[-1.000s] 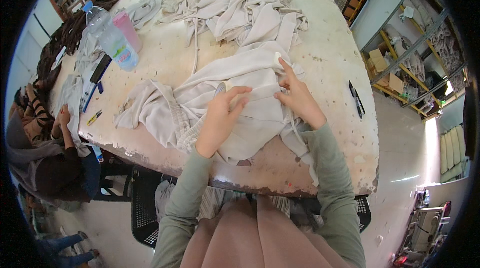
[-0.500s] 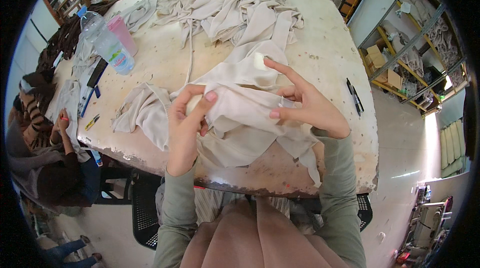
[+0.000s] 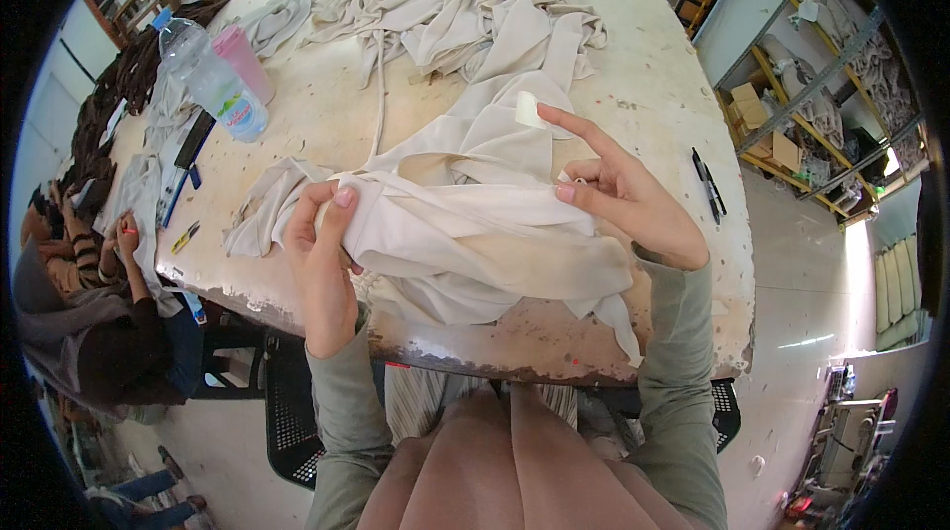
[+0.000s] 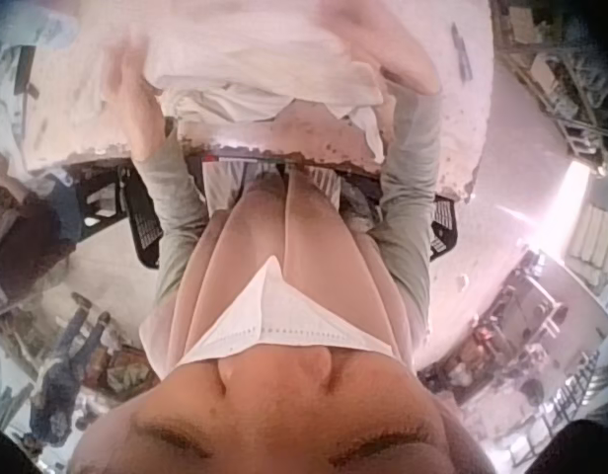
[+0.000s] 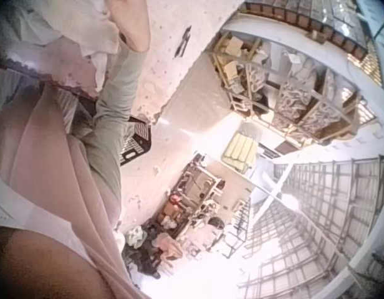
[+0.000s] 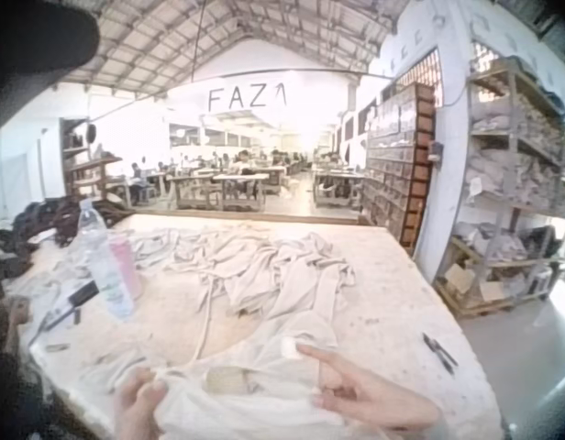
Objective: The person applies adhesive tape to a white garment on a worktable, then uses a black marker to write on the taped area. The person repeats this process on another section of the garment, handling the fabric and tape with both hands.
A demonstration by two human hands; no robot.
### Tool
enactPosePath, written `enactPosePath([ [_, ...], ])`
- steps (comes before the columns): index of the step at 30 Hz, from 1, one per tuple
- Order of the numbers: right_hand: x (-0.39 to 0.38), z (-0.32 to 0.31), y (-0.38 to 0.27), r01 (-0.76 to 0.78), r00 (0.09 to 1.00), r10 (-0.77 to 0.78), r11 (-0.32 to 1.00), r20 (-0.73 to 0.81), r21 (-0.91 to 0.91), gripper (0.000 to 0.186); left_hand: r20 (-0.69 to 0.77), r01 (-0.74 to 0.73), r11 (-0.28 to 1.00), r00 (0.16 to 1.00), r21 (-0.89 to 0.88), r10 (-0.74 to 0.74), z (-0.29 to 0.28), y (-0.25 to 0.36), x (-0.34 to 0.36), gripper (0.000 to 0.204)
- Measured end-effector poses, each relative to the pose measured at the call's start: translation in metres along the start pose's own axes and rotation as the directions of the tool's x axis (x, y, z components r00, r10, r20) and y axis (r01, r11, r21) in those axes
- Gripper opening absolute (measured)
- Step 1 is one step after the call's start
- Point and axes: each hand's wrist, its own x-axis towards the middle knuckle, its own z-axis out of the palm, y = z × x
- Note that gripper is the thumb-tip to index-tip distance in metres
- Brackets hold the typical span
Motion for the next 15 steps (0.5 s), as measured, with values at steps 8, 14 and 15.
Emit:
enactPosePath([
  [8, -0.007, 0.005, -0.012, 0.059, 0.993, -0.065, 0.996, -0.103, -0.065, 0.069, 0.008, -0.039, 0.996, 0.999, -0.082, 0.039, -0.008, -0.001, -0.012, 0.02],
  [14, -0.023, -0.007, -0.022, 0.024, 0.997, -0.026, 0.999, -0.074, -0.031, 0.074, 0.008, -0.098, 0.988, 0.995, -0.121, 0.1, -0.012, 0.012, -0.023, 0.018],
  [15, -0.028, -0.012, -0.024, 0.027, 0.998, -0.028, 1.0, -0.053, -0.014, 0.075, 0.012, -0.119, 0.981, 0.992, -0.151, 0.122, -0.011, 0.017, -0.027, 0.017],
])
